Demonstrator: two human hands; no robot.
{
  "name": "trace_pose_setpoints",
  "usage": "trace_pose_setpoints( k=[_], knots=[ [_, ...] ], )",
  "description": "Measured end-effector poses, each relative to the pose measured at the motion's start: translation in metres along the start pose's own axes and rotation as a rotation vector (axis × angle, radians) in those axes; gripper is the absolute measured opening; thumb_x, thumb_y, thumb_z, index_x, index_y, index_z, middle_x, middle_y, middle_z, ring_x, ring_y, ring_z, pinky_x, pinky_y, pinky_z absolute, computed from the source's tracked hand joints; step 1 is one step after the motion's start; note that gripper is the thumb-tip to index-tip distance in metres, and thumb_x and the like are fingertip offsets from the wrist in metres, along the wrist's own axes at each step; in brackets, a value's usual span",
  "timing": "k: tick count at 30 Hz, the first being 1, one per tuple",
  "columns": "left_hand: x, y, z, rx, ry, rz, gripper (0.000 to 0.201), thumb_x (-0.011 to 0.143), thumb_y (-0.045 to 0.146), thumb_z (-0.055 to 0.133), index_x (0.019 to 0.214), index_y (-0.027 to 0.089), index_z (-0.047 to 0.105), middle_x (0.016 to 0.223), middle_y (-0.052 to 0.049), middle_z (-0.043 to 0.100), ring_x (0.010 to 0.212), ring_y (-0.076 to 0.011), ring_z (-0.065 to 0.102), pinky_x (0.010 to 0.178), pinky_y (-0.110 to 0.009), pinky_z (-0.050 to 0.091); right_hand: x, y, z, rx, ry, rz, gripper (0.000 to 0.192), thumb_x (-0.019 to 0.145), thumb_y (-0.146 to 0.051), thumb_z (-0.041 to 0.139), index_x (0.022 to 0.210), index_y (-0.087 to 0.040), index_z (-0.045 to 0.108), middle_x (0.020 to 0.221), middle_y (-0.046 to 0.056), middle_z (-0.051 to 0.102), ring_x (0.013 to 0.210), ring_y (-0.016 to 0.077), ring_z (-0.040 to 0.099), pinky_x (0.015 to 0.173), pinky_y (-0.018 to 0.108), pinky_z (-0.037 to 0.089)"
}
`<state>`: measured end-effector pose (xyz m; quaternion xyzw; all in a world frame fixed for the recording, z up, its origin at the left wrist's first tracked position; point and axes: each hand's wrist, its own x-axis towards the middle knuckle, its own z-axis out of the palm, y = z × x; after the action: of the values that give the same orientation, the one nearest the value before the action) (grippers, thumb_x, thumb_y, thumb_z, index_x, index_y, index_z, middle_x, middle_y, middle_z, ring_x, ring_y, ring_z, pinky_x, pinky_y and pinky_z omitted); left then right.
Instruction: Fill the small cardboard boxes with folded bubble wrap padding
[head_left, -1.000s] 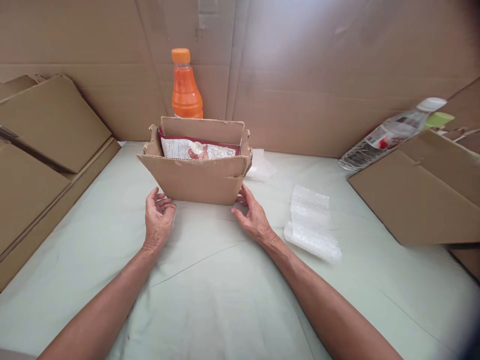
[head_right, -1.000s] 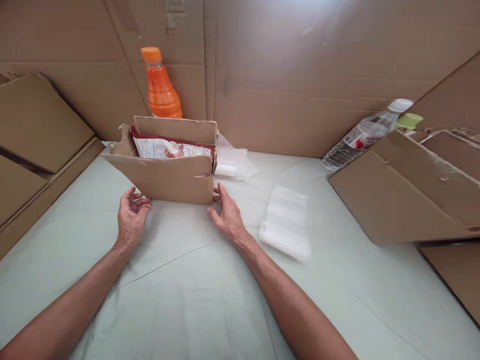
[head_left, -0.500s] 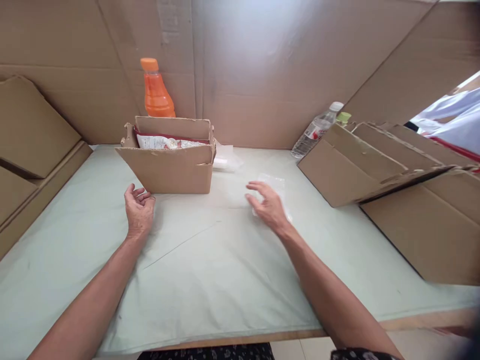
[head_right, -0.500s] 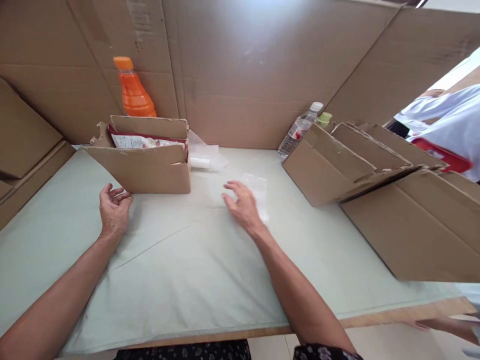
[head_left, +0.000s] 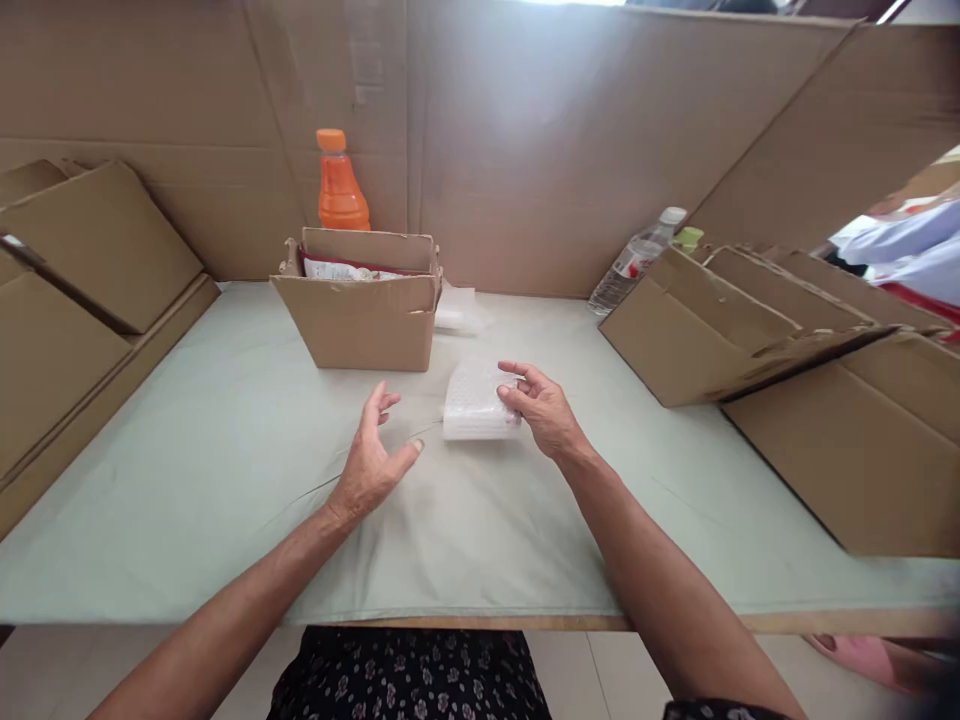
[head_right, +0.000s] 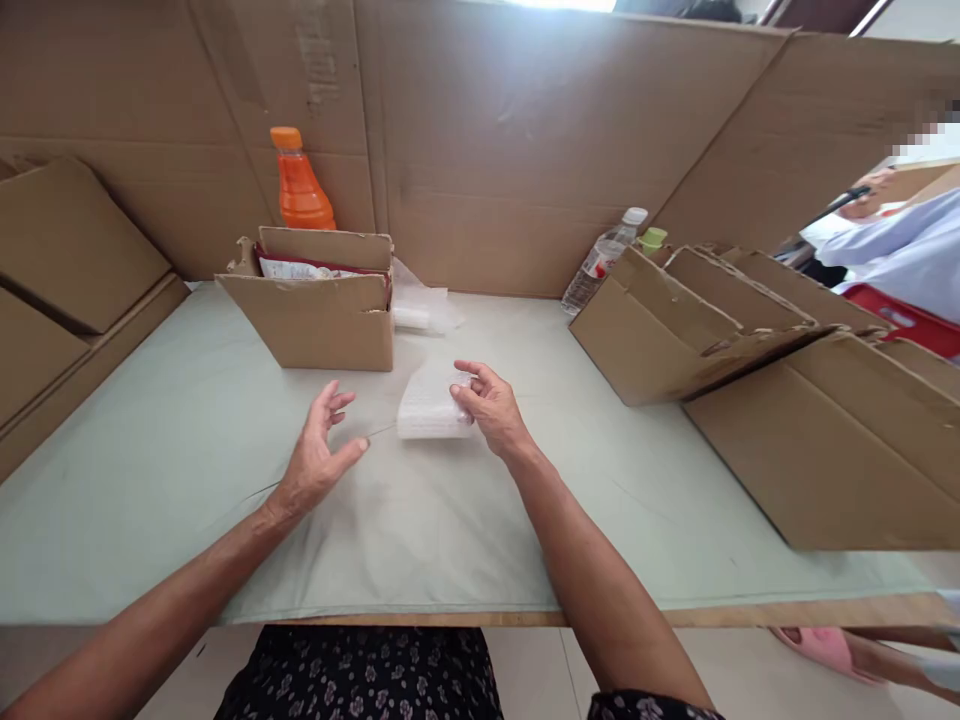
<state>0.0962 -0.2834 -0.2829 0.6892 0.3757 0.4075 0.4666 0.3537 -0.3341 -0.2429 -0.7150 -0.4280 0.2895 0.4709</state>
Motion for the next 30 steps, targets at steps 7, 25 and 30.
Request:
trace_pose_setpoints(
  k=[7,25,30],
  knots=[
    [-0.022,0.03,0.008,-0.797,-0.416,-0.17,0.089,0.079,0.045,0.081,0.153,0.022,0.038,0.146,-0.016,0.058,0.138,-0.0353,0.052,0.114,-0.05,0.04,-0.054,-0.038,0.018,0.472,-0.181,-0.031,0.058,0.072,-0.04,0.082,0.125,-0.022,0.066,0.08,-0.002,0.057,0.06,0.0085,0.049,0.05,0.022,0.04],
    [-0.095,0.044,0.033,-0.922,-0.237,-0.669,0.06,0.065,0.041,0.091,0.112,0.01,0.068,0.091,-0.008,0.075,0.078,-0.0155,0.067,0.078,-0.028,0.053,-0.026,0.001,0.021,-0.046,0.258,-0.362,0.053,0.087,-0.033,0.06,0.139,-0.024,0.063,0.127,0.009,0.07,0.068,0.0134,0.063,0.065,0.033,0.057],
    [-0.098,0.039,0.028,-0.715,-0.147,-0.706,0.104,0.073,0.04,0.084,0.157,0.016,0.028,0.089,-0.003,0.07,0.073,-0.0157,0.064,0.069,-0.028,0.054,-0.011,0.044,0.011,-0.258,0.215,-0.223,0.039,0.081,-0.032,0.059,0.113,-0.018,0.075,0.134,0.015,0.064,0.081,0.0184,0.067,0.076,0.039,0.058]
  ],
)
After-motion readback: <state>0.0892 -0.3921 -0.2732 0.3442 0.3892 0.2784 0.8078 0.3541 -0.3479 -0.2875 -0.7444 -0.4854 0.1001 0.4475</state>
